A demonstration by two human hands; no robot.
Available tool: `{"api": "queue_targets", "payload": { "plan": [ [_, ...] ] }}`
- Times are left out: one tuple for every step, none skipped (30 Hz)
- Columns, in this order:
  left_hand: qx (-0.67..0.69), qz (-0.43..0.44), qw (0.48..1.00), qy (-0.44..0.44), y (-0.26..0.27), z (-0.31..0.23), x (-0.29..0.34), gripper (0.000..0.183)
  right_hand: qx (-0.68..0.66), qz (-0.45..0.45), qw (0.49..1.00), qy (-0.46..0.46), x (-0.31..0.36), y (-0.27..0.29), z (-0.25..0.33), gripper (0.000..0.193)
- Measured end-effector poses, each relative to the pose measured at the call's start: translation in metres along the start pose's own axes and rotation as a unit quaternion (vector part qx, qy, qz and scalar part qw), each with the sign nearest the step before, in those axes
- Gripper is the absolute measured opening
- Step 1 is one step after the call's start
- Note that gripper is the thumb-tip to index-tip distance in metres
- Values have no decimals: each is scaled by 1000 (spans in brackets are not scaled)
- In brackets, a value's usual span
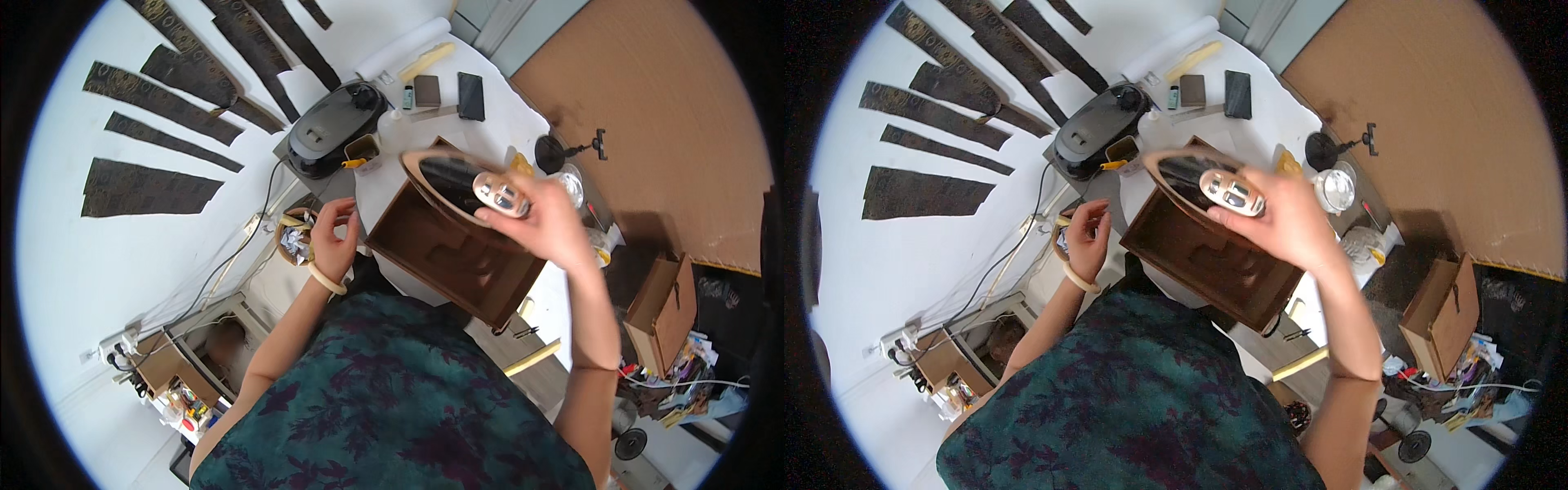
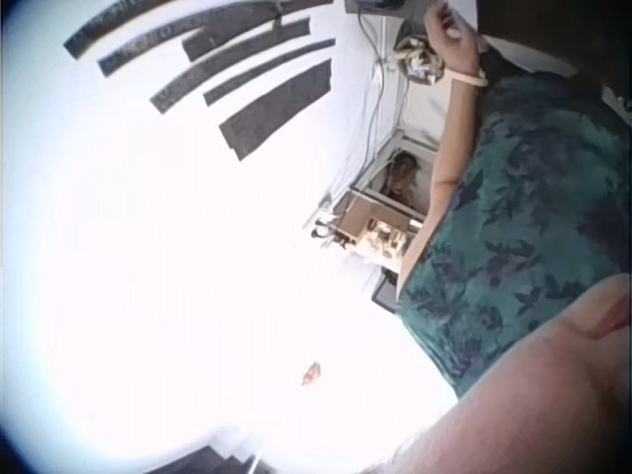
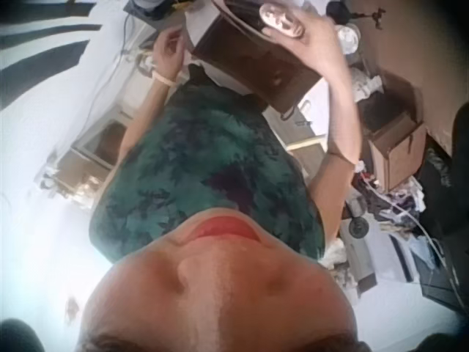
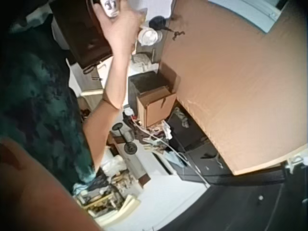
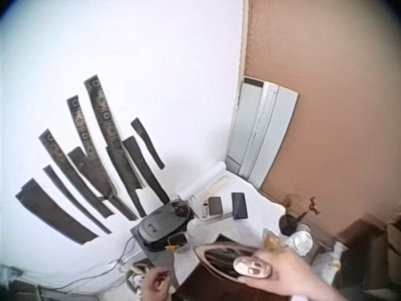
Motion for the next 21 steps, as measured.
{"api": "queue_targets", "payload": {
  "plan": [
    [15,-19,998,57,13,19,8,20,2,-13,997,72,-17,14,20,38],
    [9,-29,997,72,23,27,12,18,7,-29,990,137,-32,28,38,37],
    [2,-40,995,87,33,34,14,17,24,-23,986,162,-52,37,54,39],
    [-4,-47,994,100,41,41,16,16,30,-74,967,241,-69,46,76,40],
    [-5,-68,993,93,51,48,18,15,19,-78,965,249,-91,45,88,41],
    [-1,-80,991,106,60,55,18,14,-21,-47,967,248,-121,35,91,38],
    [3,-93,988,121,71,62,19,14,20,4,966,258,-152,23,105,32],
    [8,-98,986,136,79,69,18,14,39,25,964,262,-182,4,104,29],
    [27,-98,985,137,84,75,14,12,49,17,938,343,-209,-21,102,29],
    [36,-101,983,149,90,79,11,11,50,37,929,365,-232,-47,105,28],
    [45,-103,981,160,97,83,9,11,50,56,920,385,-251,-73,110,27],
    [54,-105,979,169,102,86,3,10,60,90,925,365,-276,-100,106,28],
    [59,-106,978,172,108,93,1,11,71,122,929,343,-294,-126,96,29],
    [74,-112,976,169,115,100,0,12,59,137,931,333,-305,-146,88,28],
    [90,-117,975,168,120,107,1,13,47,154,933,322,-313,-166,80,28],
    [105,-125,972,170,125,113,3,14,34,173,934,311,-321,-186,71,27],
    [114,-138,969,173,130,114,6,12,35,186,934,303,-329,-203,62,27],
    [116,-136,967,183,133,118,8,12,36,199,934,294,-337,-219,51,28],
    [117,-135,965,192,136,122,10,12,38,212,934,286,-343,-233,42,28],
    [117,-134,963,200,139,127,10,12,47,217,937,269,-349,-244,34,28],
    [125,-134,962,204,140,131,9,12,56,222,941,251,-353,-253,24,28]
  ]
}}
Point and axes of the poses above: each hand's wrist, its own x-axis away from the middle knuckle, its own y-axis out of the back of the hand, z = x × y, the point moved 9 cm from there along -x, towards the middle knuckle, and after that the axes turned 5 degrees about x, right-handed, at the moved point
